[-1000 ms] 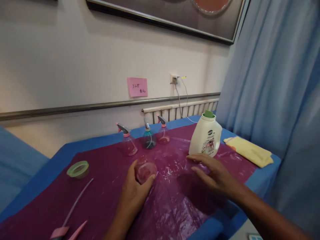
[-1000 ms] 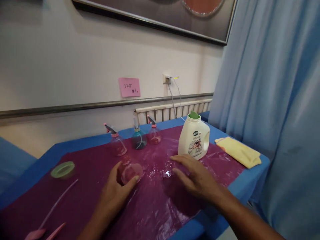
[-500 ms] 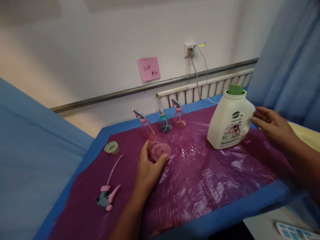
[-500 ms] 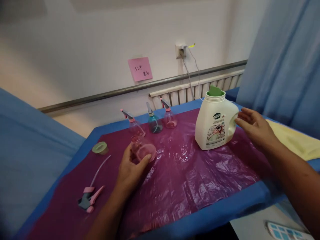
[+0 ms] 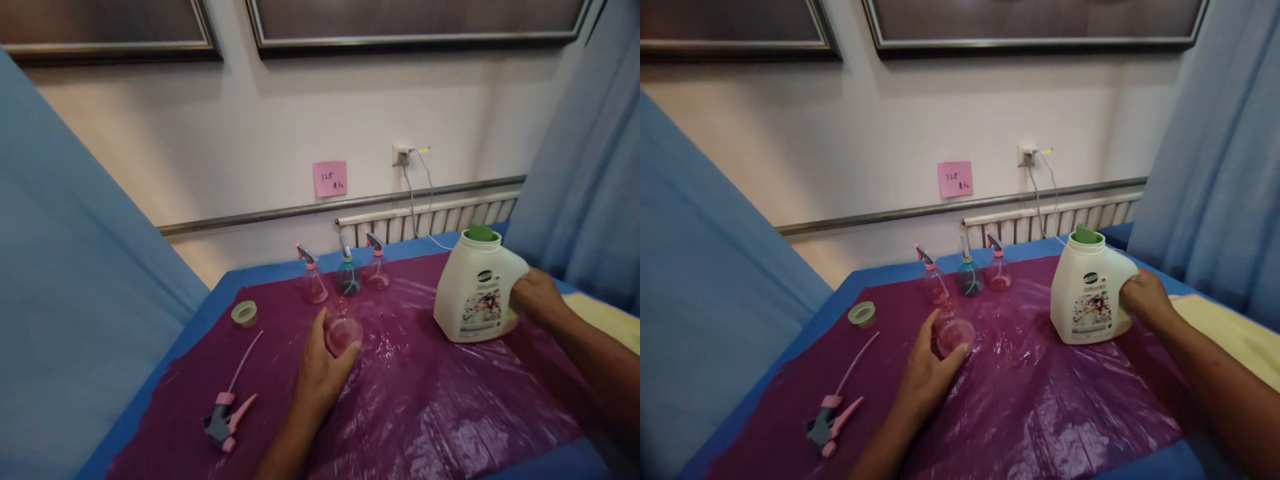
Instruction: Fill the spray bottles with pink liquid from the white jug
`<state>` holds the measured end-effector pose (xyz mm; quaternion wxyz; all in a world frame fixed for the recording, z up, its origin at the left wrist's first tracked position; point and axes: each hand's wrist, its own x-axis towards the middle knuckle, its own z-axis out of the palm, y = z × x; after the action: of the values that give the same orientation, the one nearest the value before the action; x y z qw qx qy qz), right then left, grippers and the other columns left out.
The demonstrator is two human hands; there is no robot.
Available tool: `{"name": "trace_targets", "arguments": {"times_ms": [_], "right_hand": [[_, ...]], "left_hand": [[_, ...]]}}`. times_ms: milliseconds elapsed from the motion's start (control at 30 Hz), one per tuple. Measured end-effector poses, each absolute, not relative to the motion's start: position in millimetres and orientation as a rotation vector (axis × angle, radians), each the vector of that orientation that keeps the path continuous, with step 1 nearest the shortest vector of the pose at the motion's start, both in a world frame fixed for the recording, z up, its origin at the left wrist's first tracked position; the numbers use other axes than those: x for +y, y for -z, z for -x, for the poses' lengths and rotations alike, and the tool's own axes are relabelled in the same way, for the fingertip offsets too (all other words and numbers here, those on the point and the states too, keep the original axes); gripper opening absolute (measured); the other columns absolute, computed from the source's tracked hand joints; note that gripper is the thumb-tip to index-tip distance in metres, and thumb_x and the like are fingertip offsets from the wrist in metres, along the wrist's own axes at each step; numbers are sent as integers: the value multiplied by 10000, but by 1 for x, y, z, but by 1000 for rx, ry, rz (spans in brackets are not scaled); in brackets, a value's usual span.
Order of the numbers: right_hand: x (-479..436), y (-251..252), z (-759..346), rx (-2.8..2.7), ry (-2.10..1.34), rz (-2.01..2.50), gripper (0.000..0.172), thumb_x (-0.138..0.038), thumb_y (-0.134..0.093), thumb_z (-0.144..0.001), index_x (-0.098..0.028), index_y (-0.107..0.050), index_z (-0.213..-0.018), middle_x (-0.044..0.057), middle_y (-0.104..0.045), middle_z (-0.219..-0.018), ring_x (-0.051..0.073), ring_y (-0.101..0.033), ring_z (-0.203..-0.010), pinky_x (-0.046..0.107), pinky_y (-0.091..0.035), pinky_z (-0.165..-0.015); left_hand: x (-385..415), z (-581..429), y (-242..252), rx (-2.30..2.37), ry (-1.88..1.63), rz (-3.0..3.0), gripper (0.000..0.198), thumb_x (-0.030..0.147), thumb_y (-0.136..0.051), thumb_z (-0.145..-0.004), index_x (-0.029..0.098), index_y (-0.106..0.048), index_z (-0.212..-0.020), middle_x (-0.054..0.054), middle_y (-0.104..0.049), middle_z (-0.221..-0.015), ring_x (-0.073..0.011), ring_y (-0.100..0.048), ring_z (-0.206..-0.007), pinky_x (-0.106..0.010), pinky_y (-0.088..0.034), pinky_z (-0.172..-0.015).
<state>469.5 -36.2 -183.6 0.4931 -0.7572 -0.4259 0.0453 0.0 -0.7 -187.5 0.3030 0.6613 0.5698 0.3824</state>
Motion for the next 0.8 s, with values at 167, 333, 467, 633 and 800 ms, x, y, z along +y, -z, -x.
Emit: {"name": "trace_targets", "arguments": {"times_ms": [167, 333, 467, 633, 800], "right_hand": [[-37, 147, -446, -1000, -195, 1769, 254, -463, -635, -683, -273, -756, -800, 59, -751, -755, 363, -736, -823, 455, -573, -730], [-33, 116, -428, -1163, -112, 1881, 246, -412, -568, -642, -269, -733, -755, 88, -795, -801, 364, -733, -841, 434, -512, -711], [-29, 105, -414, -1268, -33, 1918, 213, -388, -548, -714, -274, -723, -762, 81, -776, -774, 335, -714, -808, 415, -478, -700], [-25, 95, -391, -1366, 6, 1953, 154, -341, -547, -756, -258, -677, -760, 73, -740, -747, 278, -673, -761, 374, -436, -690], [-20, 94, -381, -1454, -5, 2005, 108, -320, -568, -776, -251, -651, -773, 64, -724, -758, 253, -648, -753, 341, -377, -672]], "left_hand": [[3, 2, 196, 1471, -1044, -1780, 982, 431, -892, -863, 163, -519, -1731, -226, -603, -1755, -404, -581, -1653, -578, -431, -1402], [4, 3, 198, 1482, -1061, -1792, 989, 445, -887, -861, 159, -513, -1731, -238, -600, -1758, -415, -582, -1650, -579, -437, -1397], [2, 2, 198, 1495, -1046, -1801, 989, 446, -884, -869, 165, -504, -1738, -239, -586, -1770, -414, -577, -1654, -568, -437, -1397], [3, 1, 195, 1501, -1056, -1805, 983, 451, -893, -869, 187, -506, -1733, -220, -606, -1753, -409, -594, -1636, -569, -453, -1383], [4, 1, 188, 1503, -1032, -1800, 976, 450, -891, -871, 202, -507, -1734, -202, -618, -1741, -402, -608, -1618, -562, -468, -1370]]}}
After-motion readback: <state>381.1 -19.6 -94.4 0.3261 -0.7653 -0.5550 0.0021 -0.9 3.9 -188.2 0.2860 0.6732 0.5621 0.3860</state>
